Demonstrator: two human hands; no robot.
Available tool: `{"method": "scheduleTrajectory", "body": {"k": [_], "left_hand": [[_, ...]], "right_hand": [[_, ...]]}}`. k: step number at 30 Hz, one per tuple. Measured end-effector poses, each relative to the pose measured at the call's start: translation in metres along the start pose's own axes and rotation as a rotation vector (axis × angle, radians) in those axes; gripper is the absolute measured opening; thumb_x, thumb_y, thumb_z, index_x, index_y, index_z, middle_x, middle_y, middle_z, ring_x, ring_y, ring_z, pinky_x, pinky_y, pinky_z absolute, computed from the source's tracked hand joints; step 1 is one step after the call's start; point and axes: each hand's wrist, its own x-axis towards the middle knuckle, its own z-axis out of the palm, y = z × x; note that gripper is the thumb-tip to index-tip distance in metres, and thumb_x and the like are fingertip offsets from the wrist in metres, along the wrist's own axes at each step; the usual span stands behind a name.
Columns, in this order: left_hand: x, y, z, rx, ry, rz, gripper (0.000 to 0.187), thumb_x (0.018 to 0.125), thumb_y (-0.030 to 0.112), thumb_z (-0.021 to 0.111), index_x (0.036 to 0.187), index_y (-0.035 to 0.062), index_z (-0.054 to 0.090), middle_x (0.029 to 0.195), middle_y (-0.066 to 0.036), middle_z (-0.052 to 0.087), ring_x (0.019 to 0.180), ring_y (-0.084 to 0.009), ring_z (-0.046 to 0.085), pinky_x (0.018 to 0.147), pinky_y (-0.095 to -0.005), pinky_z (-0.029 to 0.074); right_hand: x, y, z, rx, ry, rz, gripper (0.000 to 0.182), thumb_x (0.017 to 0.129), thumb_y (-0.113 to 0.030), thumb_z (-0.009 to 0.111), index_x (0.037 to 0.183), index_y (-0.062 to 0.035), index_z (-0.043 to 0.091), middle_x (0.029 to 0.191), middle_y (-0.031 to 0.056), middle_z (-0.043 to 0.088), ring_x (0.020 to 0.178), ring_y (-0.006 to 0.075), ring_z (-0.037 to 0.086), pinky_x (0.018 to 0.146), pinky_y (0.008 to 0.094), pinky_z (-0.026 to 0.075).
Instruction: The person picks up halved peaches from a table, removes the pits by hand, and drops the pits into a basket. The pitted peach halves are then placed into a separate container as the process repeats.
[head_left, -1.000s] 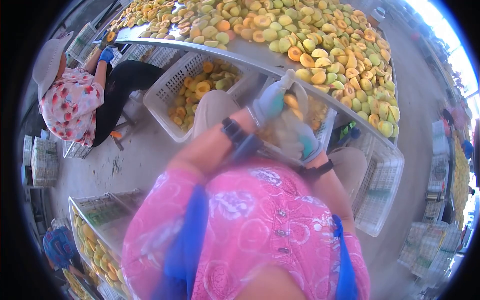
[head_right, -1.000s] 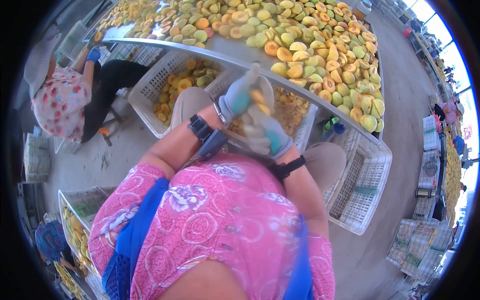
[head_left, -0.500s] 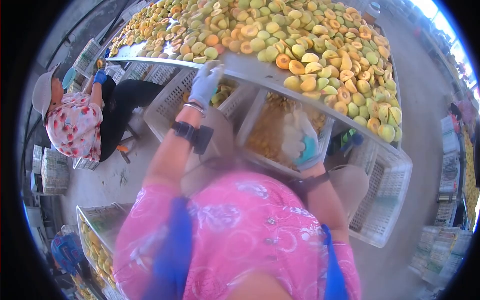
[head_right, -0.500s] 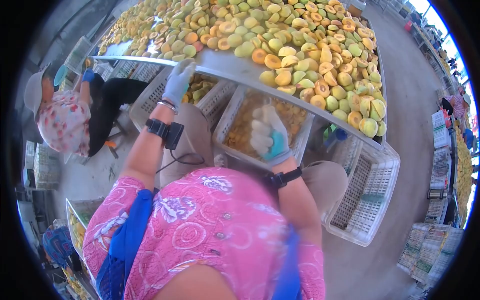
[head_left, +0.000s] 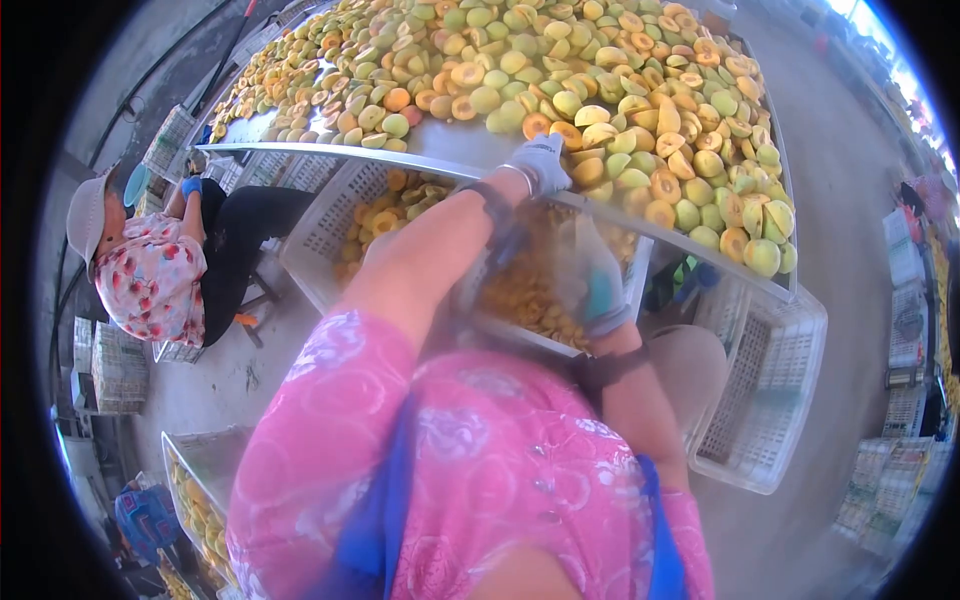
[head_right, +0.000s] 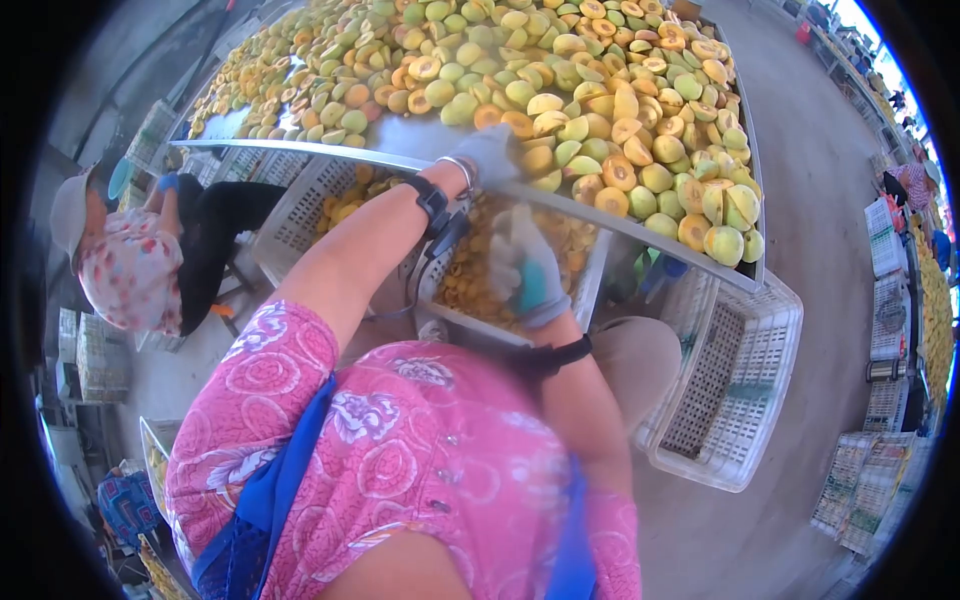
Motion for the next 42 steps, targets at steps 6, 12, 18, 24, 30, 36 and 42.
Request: {"method": "scheduleTrajectory", "body": {"k": [6,12,18,24,30,36,42], "left_hand": [[0.045,-0.079,0.039,-1.197,-0.066,-0.021,0.050,0.073,0.025,0.067,0.114,0.0025,0.049,0.108,-0.013,0.056,0.102,-0.0233,0.055,0.084,-0.0318,0.046],[-0.080,-0.016,-0.013,-1.777,-0.044,0.164,0.034,0.090,0.017,0.052,0.118,-0.0006,0.049,0.111,-0.012,0.057,0.100,-0.0223,0.057,0.087,-0.0347,0.048],[-0.119,-0.007,0.002,-2.095,-0.328,0.370,0.035,0.092,0.014,0.044,0.121,-0.0045,0.046,0.118,-0.018,0.053,0.108,-0.0284,0.054,0.095,-0.0397,0.046],[-0.139,0.027,0.011,-1.815,-0.009,0.184,0.031,0.093,0.021,0.038,0.113,0.0013,0.049,0.098,-0.013,0.058,0.084,-0.0220,0.058,0.078,-0.0331,0.050],[-0.134,0.027,0.026,-1.892,0.049,0.269,0.035,0.095,0.023,0.041,0.115,-0.0042,0.051,0.103,-0.014,0.060,0.088,-0.0224,0.061,0.079,-0.0330,0.052],[-0.130,0.045,0.022,-1.748,0.205,0.158,0.036,0.097,0.031,0.041,0.106,-0.0016,0.054,0.096,-0.014,0.062,0.082,-0.0209,0.061,0.073,-0.0314,0.053],[-0.142,0.062,-0.007,-1.799,0.068,-0.040,0.045,0.097,0.040,0.037,0.090,0.0011,0.059,0.080,-0.011,0.062,0.068,-0.0188,0.059,0.062,-0.0305,0.050]], "right_hand": [[-0.001,0.001,-0.003,0.012,-0.085,-0.037,0.031,0.096,-0.044,0.042,0.097,-0.0154,0.052,0.059,-0.0066,0.040,0.039,0.0070,0.034,0.033,0.0231,0.026],[-0.003,0.010,0.011,-0.503,0.351,-0.250,0.025,0.094,-0.036,0.050,0.102,-0.0121,0.053,0.061,-0.0029,0.047,0.039,0.0086,0.041,0.034,0.0230,0.034],[-0.004,0.018,0.025,-0.841,0.417,-0.243,0.026,0.094,-0.035,0.049,0.103,-0.0111,0.053,0.062,-0.0019,0.048,0.039,0.0087,0.040,0.033,0.0242,0.032],[-0.006,0.017,0.032,-0.885,0.459,-0.254,0.026,0.094,-0.035,0.049,0.104,-0.0109,0.053,0.061,-0.0021,0.048,0.040,0.0082,0.040,0.034,0.0242,0.031],[-0.009,0.017,0.046,-1.034,0.562,-0.258,0.043,0.095,-0.029,0.048,0.123,0.0028,0.052,0.110,0.0092,0.059,0.099,0.0159,0.053,0.088,0.0271,0.040],[-0.010,0.014,0.048,-1.118,0.498,-0.226,0.045,0.096,-0.032,0.043,0.122,0.0029,0.052,0.115,0.0150,0.058,0.106,0.0215,0.052,0.092,0.0294,0.039],[-0.013,0.017,0.042,-1.123,0.498,-0.118,0.043,0.096,-0.033,0.044,0.120,0.0023,0.053,0.107,0.0115,0.060,0.098,0.0193,0.054,0.088,0.0292,0.041]]}}
